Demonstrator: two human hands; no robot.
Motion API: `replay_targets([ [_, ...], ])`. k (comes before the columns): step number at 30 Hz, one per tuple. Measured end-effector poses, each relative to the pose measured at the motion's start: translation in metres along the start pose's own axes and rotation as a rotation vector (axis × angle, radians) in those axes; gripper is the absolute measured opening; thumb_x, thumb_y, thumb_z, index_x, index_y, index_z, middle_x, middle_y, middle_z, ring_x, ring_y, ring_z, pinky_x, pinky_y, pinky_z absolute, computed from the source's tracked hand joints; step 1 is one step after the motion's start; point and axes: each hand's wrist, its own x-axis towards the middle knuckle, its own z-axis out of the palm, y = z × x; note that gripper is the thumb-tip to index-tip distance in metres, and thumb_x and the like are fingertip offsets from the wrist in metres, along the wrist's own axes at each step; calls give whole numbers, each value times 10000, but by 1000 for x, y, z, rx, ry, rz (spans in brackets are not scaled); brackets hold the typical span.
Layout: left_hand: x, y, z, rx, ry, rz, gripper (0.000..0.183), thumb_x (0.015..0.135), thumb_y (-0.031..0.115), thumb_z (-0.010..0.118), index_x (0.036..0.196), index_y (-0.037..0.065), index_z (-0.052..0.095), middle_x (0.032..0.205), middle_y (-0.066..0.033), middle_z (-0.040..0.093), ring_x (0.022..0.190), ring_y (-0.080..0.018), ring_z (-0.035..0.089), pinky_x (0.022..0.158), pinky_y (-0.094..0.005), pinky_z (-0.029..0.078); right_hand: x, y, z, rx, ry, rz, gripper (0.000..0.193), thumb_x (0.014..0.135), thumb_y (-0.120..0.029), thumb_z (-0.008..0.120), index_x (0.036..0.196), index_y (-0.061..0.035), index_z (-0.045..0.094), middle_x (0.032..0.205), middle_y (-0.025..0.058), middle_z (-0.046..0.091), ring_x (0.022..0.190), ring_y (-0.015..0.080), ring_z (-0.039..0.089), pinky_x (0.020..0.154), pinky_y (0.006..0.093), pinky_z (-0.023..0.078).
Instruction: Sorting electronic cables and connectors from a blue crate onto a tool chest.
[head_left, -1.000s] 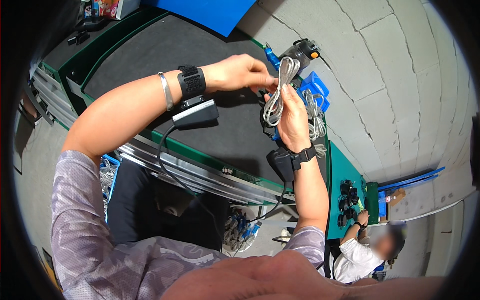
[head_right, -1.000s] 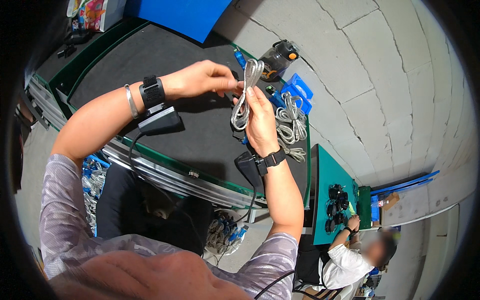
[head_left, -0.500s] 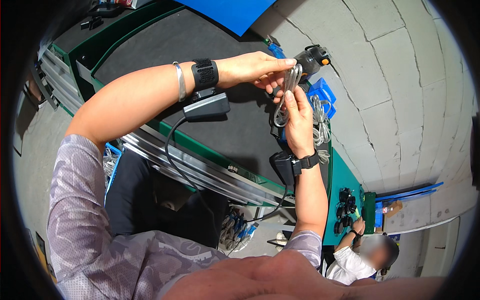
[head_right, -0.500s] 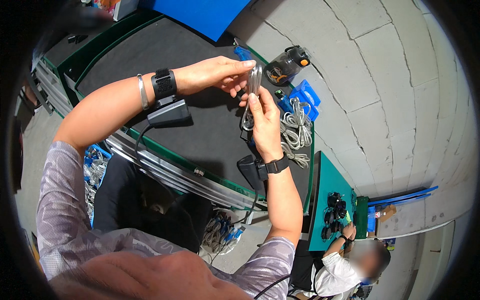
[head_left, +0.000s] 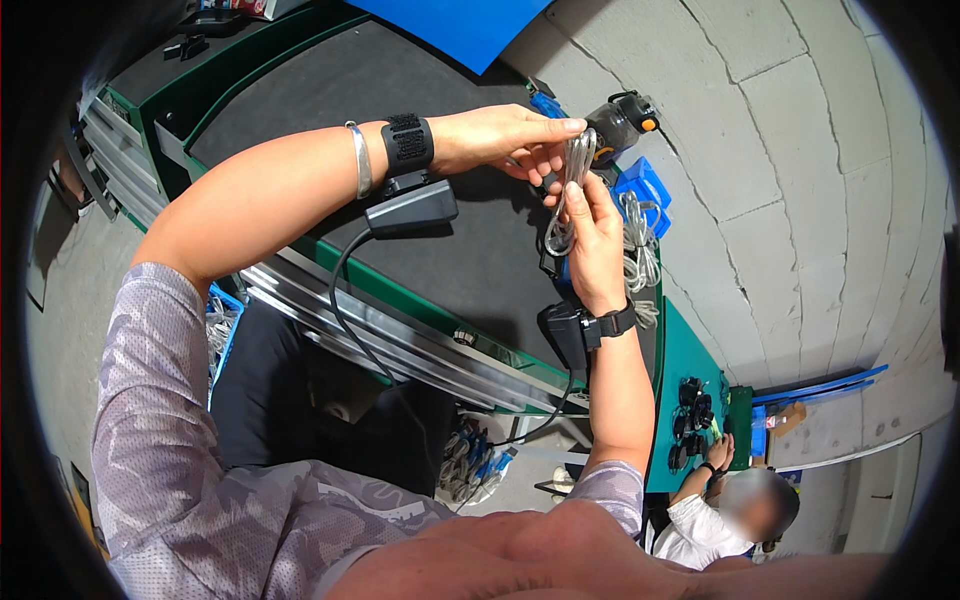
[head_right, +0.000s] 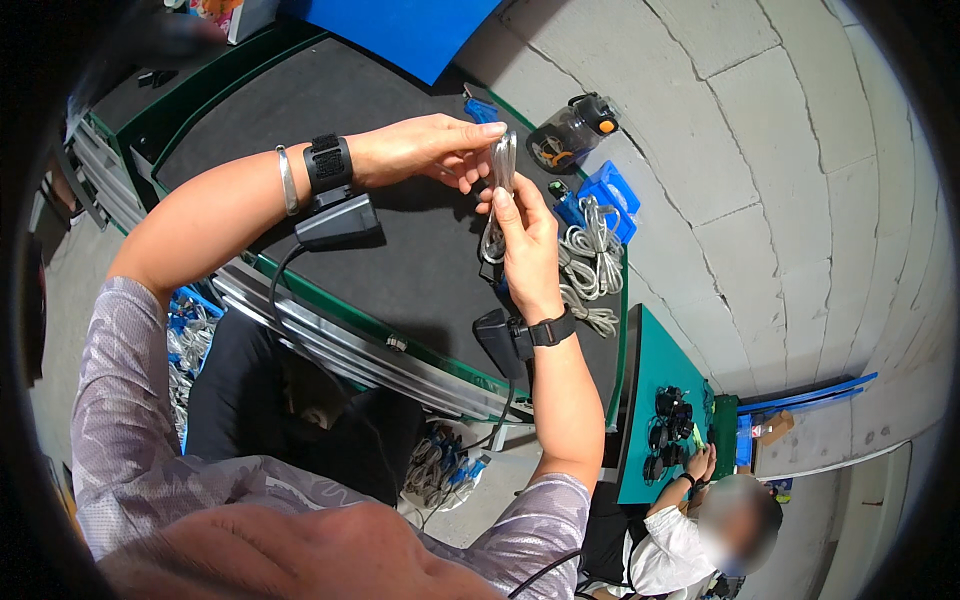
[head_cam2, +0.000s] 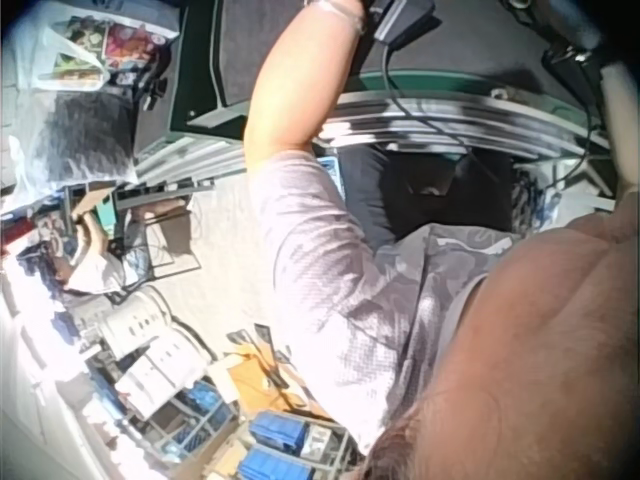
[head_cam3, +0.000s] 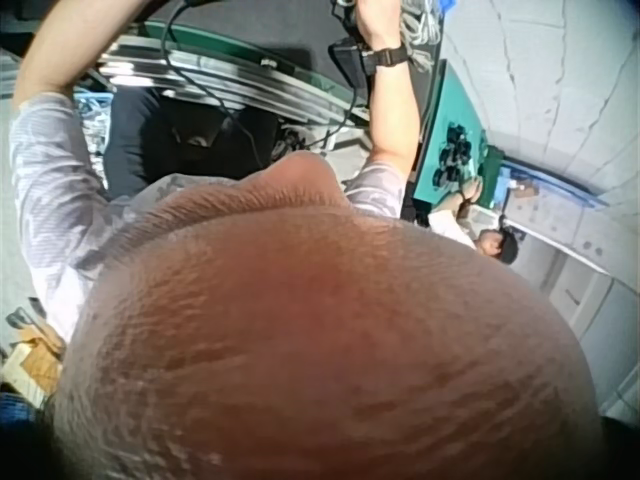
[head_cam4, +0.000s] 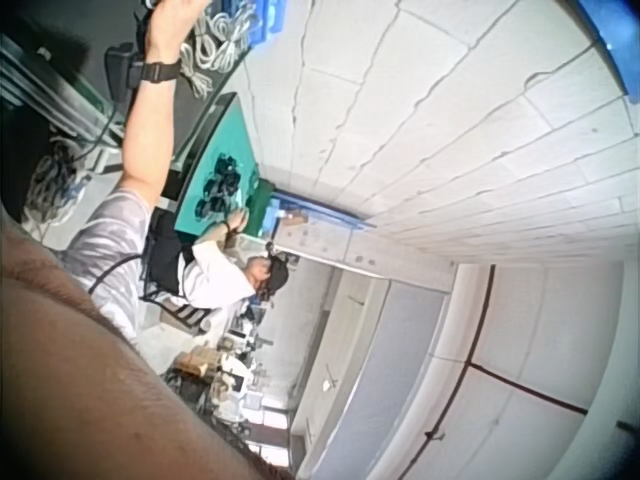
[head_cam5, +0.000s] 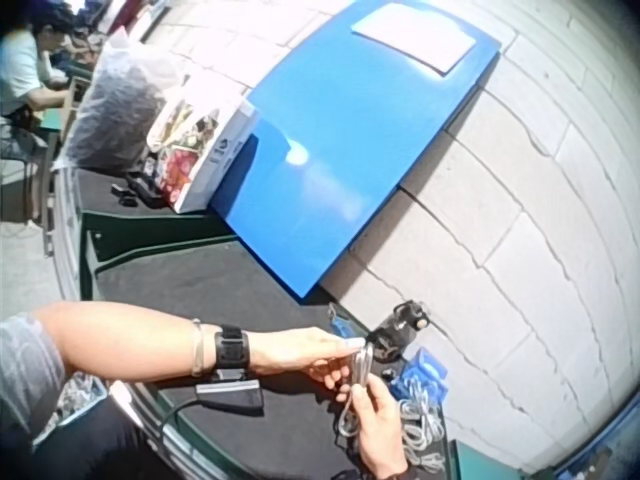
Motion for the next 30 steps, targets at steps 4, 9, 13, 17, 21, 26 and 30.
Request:
replay_targets([
  [4,0,0,-1,-28,7,-28,539,951,572,456,995,67,639,907,-6,625,819,-95,597,809,-265,479,0,3,1,71,24,20,351,983,-240,552,1250,-13,547,1010,38,626,897,113,572,824,257,453],
  [9,0,0,-3,-80,-6,-78,470,972,473,483,1091,41,625,964,-21,639,888,-101,598,845,-277,469,2,4,1,78,129,-26,295,983,-220,553,1197,-18,566,985,29,613,888,105,552,820,249,444],
  [13,2,-4,-2,-57,-47,-45,424,975,438,498,1157,74,617,981,-5,642,907,-101,597,863,-284,470,1,1,-1,85,197,-68,249,982,-218,554,1132,-22,579,962,26,601,874,101,536,805,245,431],
  [17,2,-4,-1,-60,-97,8,407,974,405,521,1205,81,609,1014,-8,649,922,-91,593,869,-270,472,1,-1,-2,56,208,-110,250,983,-217,552,1137,-20,569,967,24,595,875,99,531,800,245,428],
  [21,1,-2,-1,-23,-139,26,385,975,335,547,1244,64,600,1058,-6,655,933,-68,584,867,-241,476,1,-2,-2,38,223,-195,243,989,-203,538,1147,-19,551,972,21,585,875,98,523,800,244,422],
  [26,1,-2,-3,64,-170,72,376,981,296,547,1259,49,596,1053,2,656,932,-58,579,857,-223,474,0,-4,-1,2,202,-247,229,994,-195,528,1141,-21,548,975,20,581,879,101,520,802,246,419],
  [30,1,-3,-3,64,-173,89,370,983,292,544,1254,47,602,1010,-1,655,916,-58,575,836,-217,469,0,-5,-1,9,207,-230,231,993,-193,529,1143,-19,551,980,28,583,883,106,522,807,250,421],
])
